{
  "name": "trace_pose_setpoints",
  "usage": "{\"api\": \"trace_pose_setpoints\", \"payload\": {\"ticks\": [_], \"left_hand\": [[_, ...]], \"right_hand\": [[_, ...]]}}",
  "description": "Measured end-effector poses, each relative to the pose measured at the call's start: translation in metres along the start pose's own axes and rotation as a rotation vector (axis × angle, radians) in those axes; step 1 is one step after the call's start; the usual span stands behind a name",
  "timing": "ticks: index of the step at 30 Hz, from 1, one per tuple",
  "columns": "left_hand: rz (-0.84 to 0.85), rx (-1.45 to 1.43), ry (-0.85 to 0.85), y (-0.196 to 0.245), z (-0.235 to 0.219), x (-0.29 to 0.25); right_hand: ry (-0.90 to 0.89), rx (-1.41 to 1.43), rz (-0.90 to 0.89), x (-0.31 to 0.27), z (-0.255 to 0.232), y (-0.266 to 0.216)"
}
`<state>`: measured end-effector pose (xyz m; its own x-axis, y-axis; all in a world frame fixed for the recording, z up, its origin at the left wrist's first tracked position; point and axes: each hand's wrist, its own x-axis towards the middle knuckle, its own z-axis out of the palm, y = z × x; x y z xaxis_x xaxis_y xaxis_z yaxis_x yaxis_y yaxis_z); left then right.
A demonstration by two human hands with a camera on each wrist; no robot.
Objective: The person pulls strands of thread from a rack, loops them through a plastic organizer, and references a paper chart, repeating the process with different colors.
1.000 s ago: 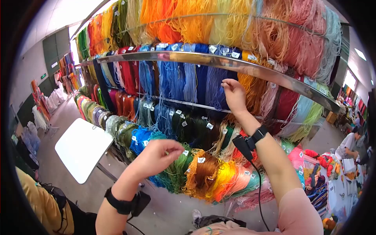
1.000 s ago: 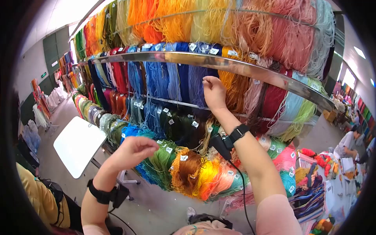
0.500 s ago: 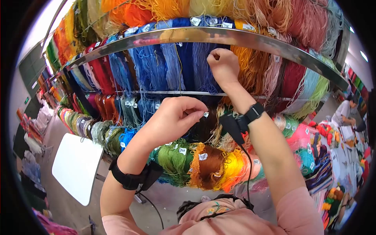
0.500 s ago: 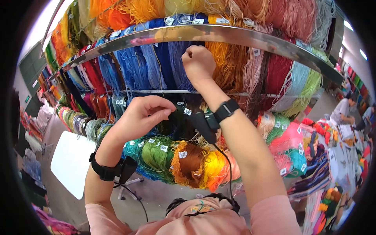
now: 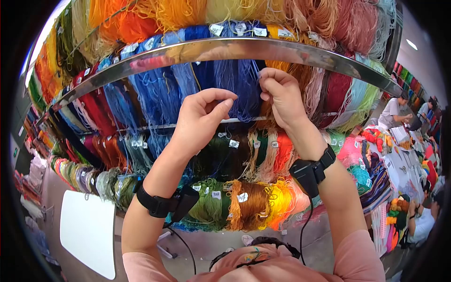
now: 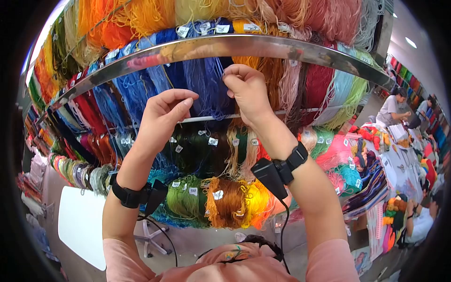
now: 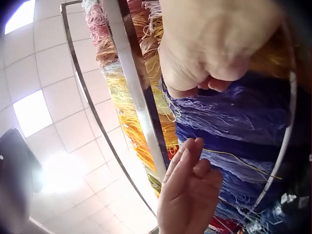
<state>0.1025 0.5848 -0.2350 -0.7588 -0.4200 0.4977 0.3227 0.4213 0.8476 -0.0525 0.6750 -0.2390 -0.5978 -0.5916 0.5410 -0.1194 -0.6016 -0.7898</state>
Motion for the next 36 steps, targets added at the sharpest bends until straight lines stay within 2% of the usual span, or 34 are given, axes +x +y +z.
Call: {"api": "trace_pose_setpoints", "payload": {"ticks": [2,5,8,10,16,19,25,28,31,32,35,36], "left_hand": [[0.037,0.019,0.023,-0.004,0.002,0.007],[0.063,-0.013,0.015,-0.005,0.006,0.014],[0.055,-0.07,-0.02,-0.005,0.011,0.021],[0.046,-0.079,-0.043,-0.005,0.014,0.026],[-0.15,-0.298,0.066,-0.002,0.021,0.04],[-0.265,-0.433,-0.029,0.002,0.024,0.044],[-0.299,-0.519,0.044,-0.011,0.024,0.055],[-0.261,-0.52,0.043,-0.016,0.018,0.054],[-0.139,-0.086,0.339,-0.013,0.011,0.048],[0.041,-0.012,0.446,-0.028,0.006,0.051],[0.163,-0.049,0.469,-0.025,0.016,0.043],[0.024,-0.173,0.328,-0.016,0.02,0.037]], "right_hand": [[-0.001,-0.041,-0.034,0.0,-0.002,-0.003],[-0.117,0.034,0.055,0.002,-0.011,-0.003],[-0.106,0.154,0.16,0.002,-0.008,-0.007],[-0.165,0.159,0.198,0.003,-0.012,-0.009],[-0.251,0.147,0.246,0.005,-0.018,-0.011],[-0.28,0.152,0.293,0.007,-0.018,-0.011],[-0.295,0.133,0.391,0.008,-0.016,-0.008],[-0.278,0.065,0.366,0.007,-0.017,-0.005],[-0.248,0.071,0.338,0.005,-0.018,-0.006],[-0.236,0.086,0.33,0.005,-0.019,-0.007],[-0.26,0.136,0.349,0.005,-0.019,-0.007],[-0.276,0.144,0.35,0.006,-0.019,-0.005]]}}
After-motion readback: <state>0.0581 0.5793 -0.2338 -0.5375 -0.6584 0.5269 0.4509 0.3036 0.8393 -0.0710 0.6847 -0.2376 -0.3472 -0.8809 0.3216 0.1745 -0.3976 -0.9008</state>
